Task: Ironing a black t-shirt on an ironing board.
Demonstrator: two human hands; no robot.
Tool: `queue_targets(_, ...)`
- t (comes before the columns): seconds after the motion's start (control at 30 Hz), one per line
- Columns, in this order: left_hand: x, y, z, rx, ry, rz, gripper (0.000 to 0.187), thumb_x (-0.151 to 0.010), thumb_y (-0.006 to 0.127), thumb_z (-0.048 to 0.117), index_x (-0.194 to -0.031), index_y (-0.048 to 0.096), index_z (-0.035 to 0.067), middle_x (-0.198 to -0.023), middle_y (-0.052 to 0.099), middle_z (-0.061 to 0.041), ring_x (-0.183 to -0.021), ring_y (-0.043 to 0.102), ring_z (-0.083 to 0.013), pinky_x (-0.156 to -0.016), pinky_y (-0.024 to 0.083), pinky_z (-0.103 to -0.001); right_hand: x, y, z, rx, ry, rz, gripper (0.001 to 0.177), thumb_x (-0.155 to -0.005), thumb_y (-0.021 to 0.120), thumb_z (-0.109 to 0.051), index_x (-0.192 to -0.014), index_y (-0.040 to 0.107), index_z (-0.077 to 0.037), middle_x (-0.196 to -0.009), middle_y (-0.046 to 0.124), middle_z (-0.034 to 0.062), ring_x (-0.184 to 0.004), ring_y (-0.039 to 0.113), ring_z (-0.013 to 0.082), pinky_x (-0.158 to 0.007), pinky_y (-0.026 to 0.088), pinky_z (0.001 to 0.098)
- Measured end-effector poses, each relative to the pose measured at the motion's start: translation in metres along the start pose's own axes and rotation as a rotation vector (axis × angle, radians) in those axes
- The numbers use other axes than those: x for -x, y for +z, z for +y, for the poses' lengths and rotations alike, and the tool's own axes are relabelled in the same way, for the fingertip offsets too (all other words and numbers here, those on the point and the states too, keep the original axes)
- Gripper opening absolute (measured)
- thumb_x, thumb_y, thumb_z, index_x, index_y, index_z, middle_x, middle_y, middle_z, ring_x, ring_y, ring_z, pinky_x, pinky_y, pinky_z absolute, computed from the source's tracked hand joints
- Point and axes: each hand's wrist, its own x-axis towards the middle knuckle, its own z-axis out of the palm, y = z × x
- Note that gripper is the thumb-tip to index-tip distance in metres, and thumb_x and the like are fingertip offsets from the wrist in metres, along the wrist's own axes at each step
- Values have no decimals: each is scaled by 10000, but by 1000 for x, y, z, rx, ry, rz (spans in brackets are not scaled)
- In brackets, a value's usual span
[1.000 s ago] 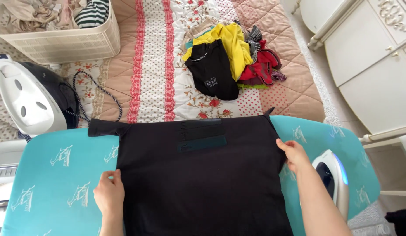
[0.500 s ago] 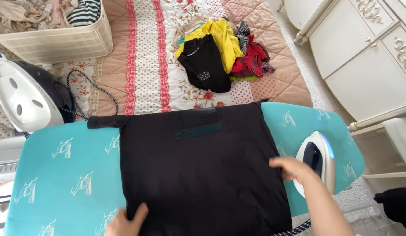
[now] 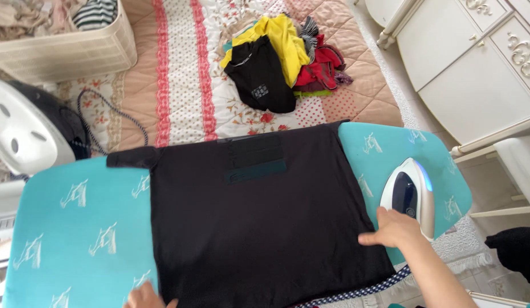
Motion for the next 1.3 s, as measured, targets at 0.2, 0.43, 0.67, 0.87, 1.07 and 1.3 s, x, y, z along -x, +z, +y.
queue_targets(0.2,-60,-161,340,15,437,9,490,-768,743,370,-1233,675,230,-1140,730,27,-943,722,-250,-812,564,-392,13,-41,31,-16,187,934,511,-864,705,-503,-1190,670,-112,-1104,654,133,-991,629,310,-758,560,414)
queue_targets(0.43,-145,-29,546,153,1255,64,182,-914,629,234,-1074,703,189,-1084,715,71,-1029,636,-194,-936,408,-377,-10,-41,75,-1156,263,399,529,-817,702,-17,-1275,505,159,-914,696,314,-600,695,366,-580,575,445)
queue_targets(0.67,-220,64,617,-219,1576,111,153,-891,590,218,-949,719,275,-1075,673,76,-925,587,-233,-886,411,-432,77,-56,50,-1122,243,284,678,-747,761,-110,-1374,504,-79,-813,784,169,-523,732,283,-575,599,405)
queue_targets(0.87,-256,60,643,-381,1845,37,155,-881,598,243,-792,723,263,-894,704,74,-907,606,-190,-914,390,-369,59,3,-78,-777,2,271,399,-700,702,-348,-966,650,-55,-834,746,149,-682,741,356,-675,644,414)
queue_targets(1.07,-273,71,661,-253,1679,-400,199,-752,795,170,-831,621,227,-913,665,118,-889,644,-169,-842,406,-395,66,18,-78,-865,-28,103,505,-864,678,-516,-1062,635,-53,-948,768,153,-814,796,316,-774,647,398)
queue_targets(1.3,-282,80,684,-470,1590,-459,189,-794,806,351,-950,724,282,-1041,702,55,-1022,669,-218,-915,452,-454,67,-67,-75,-1478,164,-45,347,-961,726,-283,-955,595,37,-599,590,77,-358,556,155,-335,445,276)
